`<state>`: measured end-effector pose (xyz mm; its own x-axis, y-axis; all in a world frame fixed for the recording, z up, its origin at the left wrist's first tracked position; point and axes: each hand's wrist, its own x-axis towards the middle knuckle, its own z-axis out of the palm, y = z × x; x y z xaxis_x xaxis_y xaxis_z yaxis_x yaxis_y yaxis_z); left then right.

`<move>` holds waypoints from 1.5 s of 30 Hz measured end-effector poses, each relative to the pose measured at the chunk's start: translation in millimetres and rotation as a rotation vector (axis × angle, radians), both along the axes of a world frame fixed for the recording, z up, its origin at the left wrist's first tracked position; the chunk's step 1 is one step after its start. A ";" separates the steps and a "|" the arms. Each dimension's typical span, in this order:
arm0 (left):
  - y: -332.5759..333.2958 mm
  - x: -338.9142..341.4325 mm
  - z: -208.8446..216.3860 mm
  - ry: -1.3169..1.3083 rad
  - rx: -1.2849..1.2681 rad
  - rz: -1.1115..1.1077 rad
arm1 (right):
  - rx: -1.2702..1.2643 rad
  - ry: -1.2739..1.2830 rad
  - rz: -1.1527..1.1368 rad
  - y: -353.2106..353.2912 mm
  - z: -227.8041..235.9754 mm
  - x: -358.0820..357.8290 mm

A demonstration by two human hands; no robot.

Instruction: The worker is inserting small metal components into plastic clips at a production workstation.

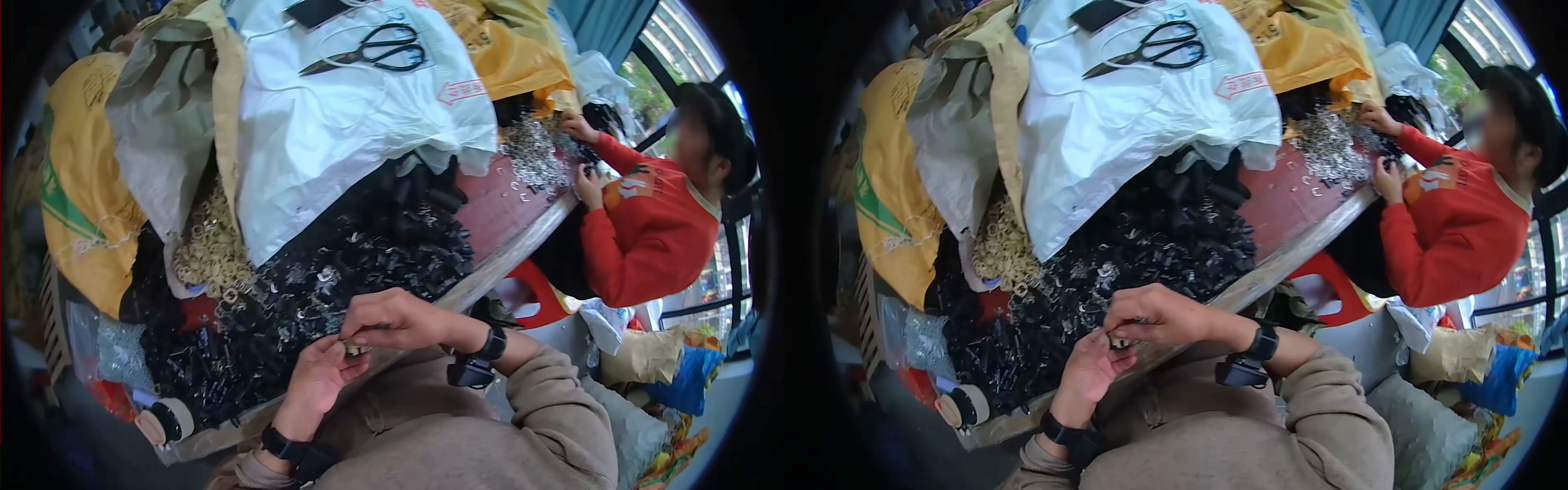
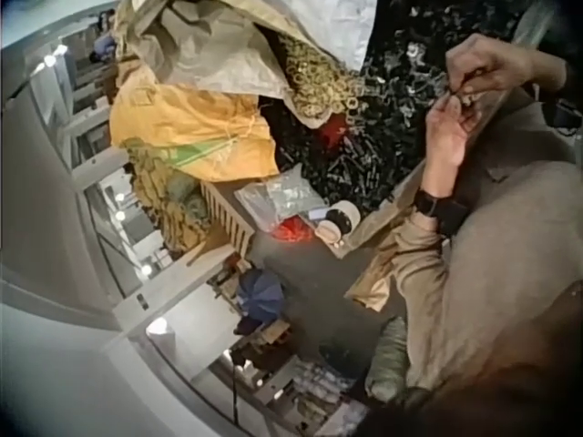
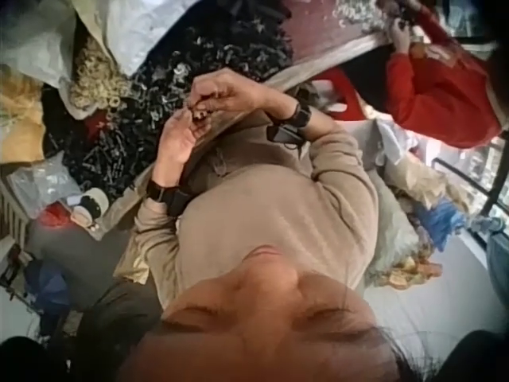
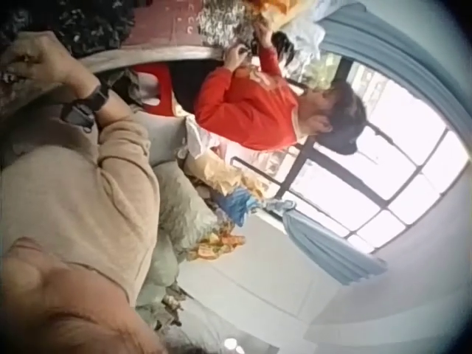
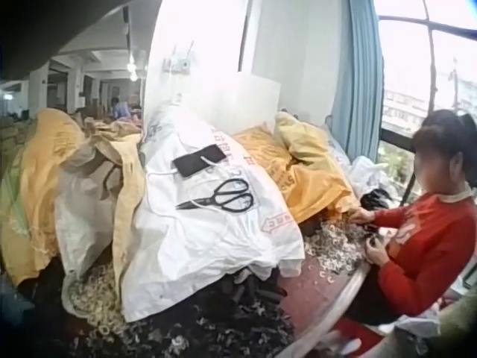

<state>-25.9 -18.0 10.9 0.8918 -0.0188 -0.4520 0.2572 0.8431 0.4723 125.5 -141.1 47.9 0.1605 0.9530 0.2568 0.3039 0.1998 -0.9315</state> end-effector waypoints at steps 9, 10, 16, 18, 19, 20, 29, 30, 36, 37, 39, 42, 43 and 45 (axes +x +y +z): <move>-11.2 21.8 -6.4 -0.034 -0.201 -0.028 | -0.043 0.199 -0.139 -16.0 -15.8 12.3; -10.4 21.1 -7.3 -0.027 -0.204 -0.027 | -0.052 0.203 -0.137 -13.2 -16.9 12.2; -8.5 20.4 -8.4 -0.007 -0.216 -0.028 | -0.048 0.108 -0.153 -10.2 -13.8 12.3; -8.8 20.1 -6.7 -0.017 -0.205 -0.046 | -0.064 0.100 -0.162 -10.4 -11.1 9.5; -9.8 18.7 -6.5 -0.012 -0.202 -0.036 | -0.082 0.095 -0.165 -11.7 -9.6 8.9; -10.4 16.7 -6.5 -0.008 -0.200 -0.026 | -0.100 0.090 -0.169 -13.0 -8.2 8.2; -13.7 13.9 -12.1 0.045 -0.088 -0.018 | -0.109 -0.048 -0.389 -14.5 -14.1 -11.2; -12.9 14.5 -12.1 0.051 -0.091 -0.017 | -0.129 -0.025 -0.396 -17.3 -16.6 -8.7; 0.1 19.7 -16.2 0.076 -0.054 -0.018 | -0.222 -0.341 -0.572 -56.8 -35.1 33.2; 1.0 20.2 -16.6 0.079 -0.043 -0.014 | -0.270 -0.440 -0.704 -66.2 -40.0 42.0; 1.5 21.8 -16.2 0.075 -0.050 -0.009 | -0.319 -0.539 -0.835 -72.3 -49.4 52.6; -0.8 22.3 -15.7 0.057 -0.059 -0.005 | -0.333 -0.842 -0.850 -76.2 -61.3 62.5; -1.8 21.8 -15.6 0.060 -0.063 0.006 | -0.333 -0.844 -0.853 -76.0 -63.5 64.2; -1.9 17.4 -15.6 0.070 -0.062 0.036 | -0.284 -0.855 -0.830 -69.1 -69.0 64.1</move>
<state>-8.6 -19.9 -4.7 0.8585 -0.0171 -0.5126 0.2570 0.8793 0.4010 189.6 -210.1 -21.1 0.6276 0.6811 0.3771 0.7775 -0.5233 -0.3488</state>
